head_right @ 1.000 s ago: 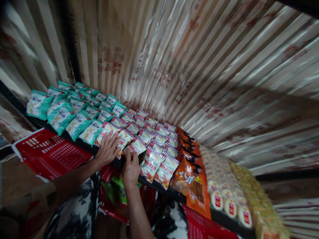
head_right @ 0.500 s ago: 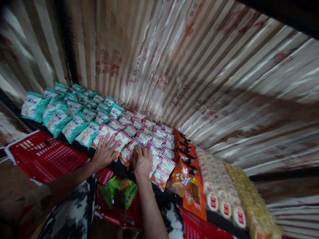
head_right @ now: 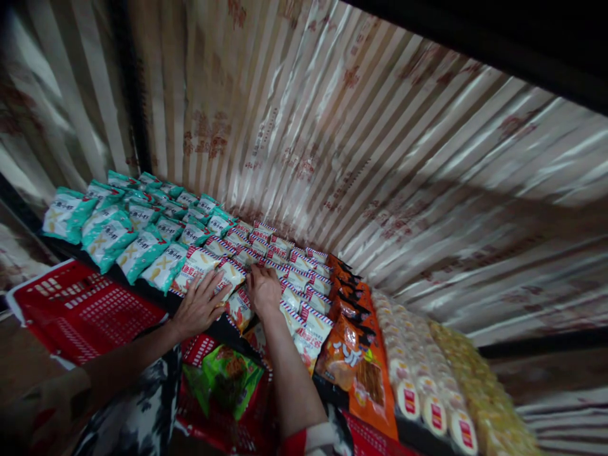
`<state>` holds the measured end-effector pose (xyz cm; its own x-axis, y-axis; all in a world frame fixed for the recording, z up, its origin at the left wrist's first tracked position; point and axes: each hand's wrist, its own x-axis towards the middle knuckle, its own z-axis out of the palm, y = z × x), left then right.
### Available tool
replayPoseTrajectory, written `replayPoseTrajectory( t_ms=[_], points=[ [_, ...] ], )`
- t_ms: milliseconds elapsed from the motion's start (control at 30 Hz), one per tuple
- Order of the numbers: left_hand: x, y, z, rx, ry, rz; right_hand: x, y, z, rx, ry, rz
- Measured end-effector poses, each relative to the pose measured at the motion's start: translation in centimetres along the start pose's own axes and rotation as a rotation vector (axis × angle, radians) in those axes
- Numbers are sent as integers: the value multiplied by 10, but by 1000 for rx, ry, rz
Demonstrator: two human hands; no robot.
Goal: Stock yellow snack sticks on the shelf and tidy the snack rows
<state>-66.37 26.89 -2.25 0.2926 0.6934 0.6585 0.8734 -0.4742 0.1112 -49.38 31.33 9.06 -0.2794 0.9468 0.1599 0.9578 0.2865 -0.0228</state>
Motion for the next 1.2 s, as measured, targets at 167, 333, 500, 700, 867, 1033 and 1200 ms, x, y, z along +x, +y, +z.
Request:
replayPoseTrajectory(
  t_ms=[167, 333, 500, 700, 867, 1033, 1200],
  points=[
    [2, 4, 0, -19, 0, 5, 15, -11, 2, -66, 0, 5],
    [8, 6, 2, -24, -17, -2, 19, -23, 2, -87, 9, 52],
    [13, 11, 4, -30, -34, 7, 20, -27, 4, -92, -3, 97],
    [14, 13, 5, -37, -52, 7, 18, -24, 12, -38, 38, 40],
    [13, 12, 7, -43, -74, 12, 19, -22, 14, -8, 51, 20],
    [14, 11, 7, -45, -102, 20, 23, -19, 14, -13, 41, -26],
    [14, 11, 8, -40, -93, 21, 25, -11, 13, -34, 17, -90]
  ],
)
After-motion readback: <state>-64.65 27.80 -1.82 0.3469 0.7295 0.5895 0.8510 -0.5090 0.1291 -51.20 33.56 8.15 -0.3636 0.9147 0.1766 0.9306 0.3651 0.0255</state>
